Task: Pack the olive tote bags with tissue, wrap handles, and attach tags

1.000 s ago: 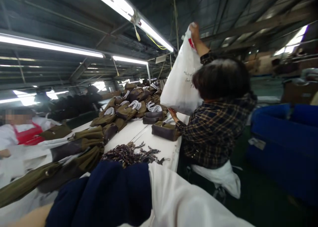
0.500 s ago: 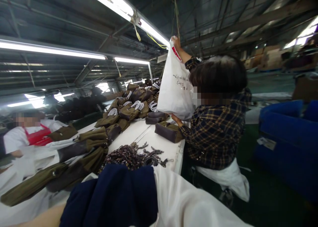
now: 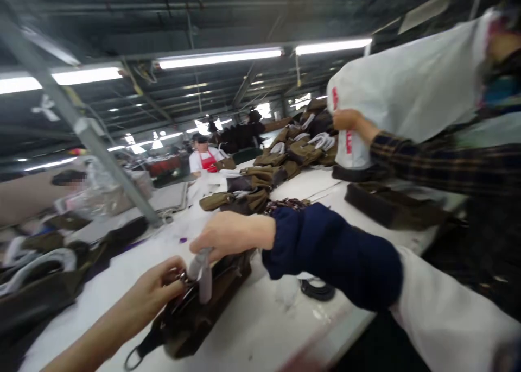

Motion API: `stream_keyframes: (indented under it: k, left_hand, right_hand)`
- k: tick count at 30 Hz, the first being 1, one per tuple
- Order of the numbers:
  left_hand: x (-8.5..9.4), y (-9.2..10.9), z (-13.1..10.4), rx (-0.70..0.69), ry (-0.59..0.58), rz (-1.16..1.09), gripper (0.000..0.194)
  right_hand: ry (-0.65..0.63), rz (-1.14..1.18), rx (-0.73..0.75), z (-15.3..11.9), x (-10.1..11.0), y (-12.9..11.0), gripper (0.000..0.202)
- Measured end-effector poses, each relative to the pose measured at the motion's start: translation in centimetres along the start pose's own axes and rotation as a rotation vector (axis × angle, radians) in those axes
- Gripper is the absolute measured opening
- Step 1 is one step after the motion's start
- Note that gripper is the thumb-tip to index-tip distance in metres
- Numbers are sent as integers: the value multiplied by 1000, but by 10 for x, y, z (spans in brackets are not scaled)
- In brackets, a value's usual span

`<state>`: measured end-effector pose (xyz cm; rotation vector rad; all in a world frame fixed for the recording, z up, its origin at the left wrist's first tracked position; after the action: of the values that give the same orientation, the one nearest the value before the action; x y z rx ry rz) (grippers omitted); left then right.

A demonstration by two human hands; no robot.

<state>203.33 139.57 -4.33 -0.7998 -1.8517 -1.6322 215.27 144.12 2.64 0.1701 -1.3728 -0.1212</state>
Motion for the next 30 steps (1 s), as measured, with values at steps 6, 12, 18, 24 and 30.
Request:
stream_keyframes:
  k: [6,12,18,24,30]
  left_hand:
    - [9,34,-2,-245,-100,818,19]
    - [-31,-4,-5,-302,-49,769,28]
    - [-35,-17,-16,-114,-258,82,31]
    - [-30,-23,-42,-115,-435,-577,62]
    - [5,-101,-31,-4,386,-304,80]
  right_hand:
    - [14,34,61,-5,-4,5,14]
    - [38,-37,115,-10,-8,-2,9]
    - [121,-128,121,-12,1,1,6]
    - [324,71,71,0,13,12,22]
    - [430,757,176,12,19,1,34]
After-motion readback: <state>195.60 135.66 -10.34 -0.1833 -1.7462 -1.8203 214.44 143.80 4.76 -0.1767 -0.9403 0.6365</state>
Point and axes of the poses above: each hand's wrist, its own z-axis towards the middle knuckle, its own x-axis out of the back of the hand, y = z × x, the point moved 8 cm from there along z, towards the middle knuckle, and after that the axes turned 1 degree about -z, right-handed, at the moved point
